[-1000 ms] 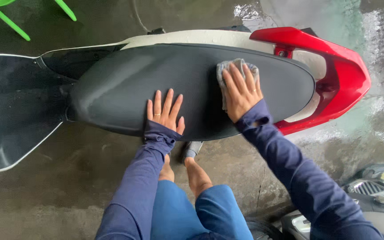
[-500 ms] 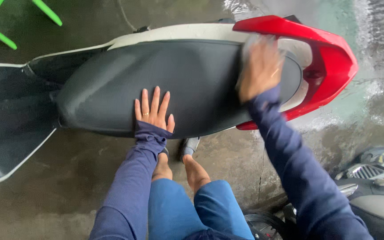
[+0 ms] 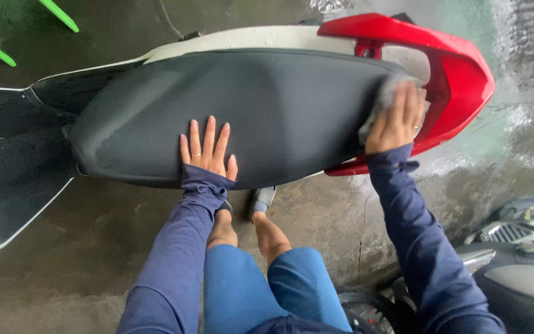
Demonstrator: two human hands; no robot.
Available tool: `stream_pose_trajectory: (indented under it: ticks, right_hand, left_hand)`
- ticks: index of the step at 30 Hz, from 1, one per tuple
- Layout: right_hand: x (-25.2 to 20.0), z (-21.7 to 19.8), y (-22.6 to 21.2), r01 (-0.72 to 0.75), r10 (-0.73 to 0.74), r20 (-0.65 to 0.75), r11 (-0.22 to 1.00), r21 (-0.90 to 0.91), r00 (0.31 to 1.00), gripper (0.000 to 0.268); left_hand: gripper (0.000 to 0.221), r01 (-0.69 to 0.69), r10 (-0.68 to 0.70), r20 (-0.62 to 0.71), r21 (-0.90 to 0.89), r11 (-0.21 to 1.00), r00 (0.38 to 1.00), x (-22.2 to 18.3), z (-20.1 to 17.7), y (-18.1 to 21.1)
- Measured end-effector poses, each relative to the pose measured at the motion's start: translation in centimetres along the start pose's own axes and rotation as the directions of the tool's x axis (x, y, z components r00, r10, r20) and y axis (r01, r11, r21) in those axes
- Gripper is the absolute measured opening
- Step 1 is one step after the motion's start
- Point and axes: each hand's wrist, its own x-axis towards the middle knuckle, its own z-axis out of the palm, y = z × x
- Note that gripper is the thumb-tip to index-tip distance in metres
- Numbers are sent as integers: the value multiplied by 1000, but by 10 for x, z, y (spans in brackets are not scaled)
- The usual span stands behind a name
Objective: The person wipes the black seat of a red and white motorcycle using a grey cloth. They use their right hand to scrub the surface while their left hand rests on the seat for stability. The person moves the cloth back and forth across the entire seat surface.
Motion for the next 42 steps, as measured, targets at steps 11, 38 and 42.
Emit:
stream_pose_trajectory:
  ticks: [11,38,42]
  right_hand:
    - [-58,16,-21,-54,48,102,997,57,994,55]
    - [53,-5,-189,52,-62,121,995,87,991,57]
    - [-13,4,-217,180,-223,250,966,183,942,56]
  left_hand:
    - [89,15,-15,19,-18,1000,1000,3,-1,0]
    - [90,20,-20,5,-20,1000,1000,4,2,3]
    - [90,7,-7,-11,4,1000,1000,5,6,1]
